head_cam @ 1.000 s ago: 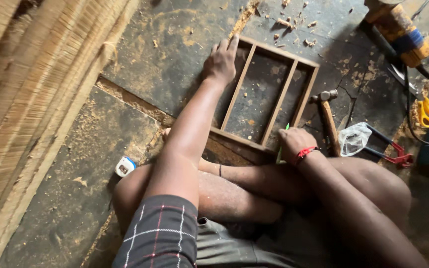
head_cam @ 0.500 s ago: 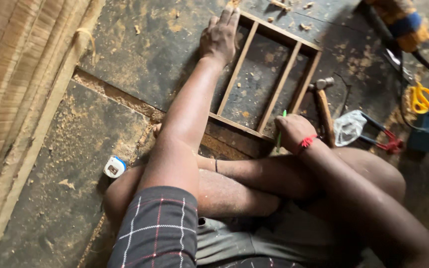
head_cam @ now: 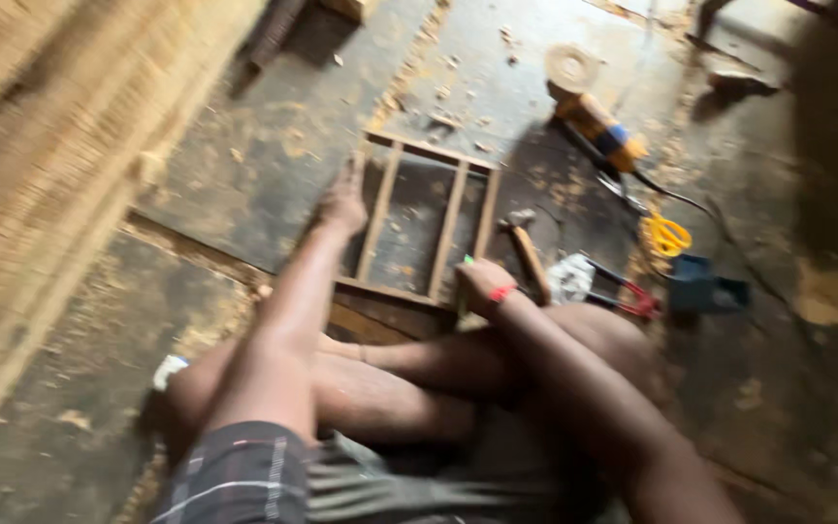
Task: The person assembles a wooden frame by hand and using a hammer. They mark the wood with a green pen, measure it with a tape measure, and hammer small nails into the joints to secure the structure.
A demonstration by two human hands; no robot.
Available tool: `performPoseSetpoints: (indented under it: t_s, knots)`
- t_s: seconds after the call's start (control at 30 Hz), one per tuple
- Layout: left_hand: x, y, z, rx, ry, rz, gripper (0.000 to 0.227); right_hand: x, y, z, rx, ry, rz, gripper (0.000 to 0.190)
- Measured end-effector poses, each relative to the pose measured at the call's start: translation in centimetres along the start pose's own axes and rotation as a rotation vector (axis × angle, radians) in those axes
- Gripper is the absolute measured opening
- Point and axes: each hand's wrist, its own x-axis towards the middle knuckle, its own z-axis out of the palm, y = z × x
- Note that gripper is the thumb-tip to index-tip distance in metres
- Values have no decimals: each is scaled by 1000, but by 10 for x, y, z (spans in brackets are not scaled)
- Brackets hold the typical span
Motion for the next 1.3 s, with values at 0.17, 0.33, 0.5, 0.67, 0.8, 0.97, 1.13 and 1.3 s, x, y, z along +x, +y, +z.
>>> performPoseSetpoints:
  t_s: [0.17, 0.33, 0.5, 0.67, 0.8, 0.97, 1.13, 1.3]
  knots:
    - [-58, 0, -1, -52, 29, -44, 106, -15, -19, -20, -20, -28, 84, 39]
    - [-91, 6, -6, 72, -34, -154, 99, -28, -19, -35, 60, 31, 54, 41]
    - [-122, 9, -23, 270, -23, -142, 81, -31, 6, -31, 179, 172, 335, 42]
    - [-158, -15, -35, 239, -150, -111, 53, -19, 8, -25, 269, 150, 469, 51]
    - [-149, -18, -25, 168, -270, -255, 49, -14, 1, -29, 324, 109, 537, 53]
    - [-119, -9, -20, 139, -188, -428, 43, -18, -6, -33, 372, 59, 564, 47]
    - [-110, -10, -31, 94, -213, -518, 49, -12, -7, -29, 349, -4, 580, 42]
    - [-115, 1, -42, 230, -229, -443, 41, -5, 1, -22, 315, 135, 511, 42]
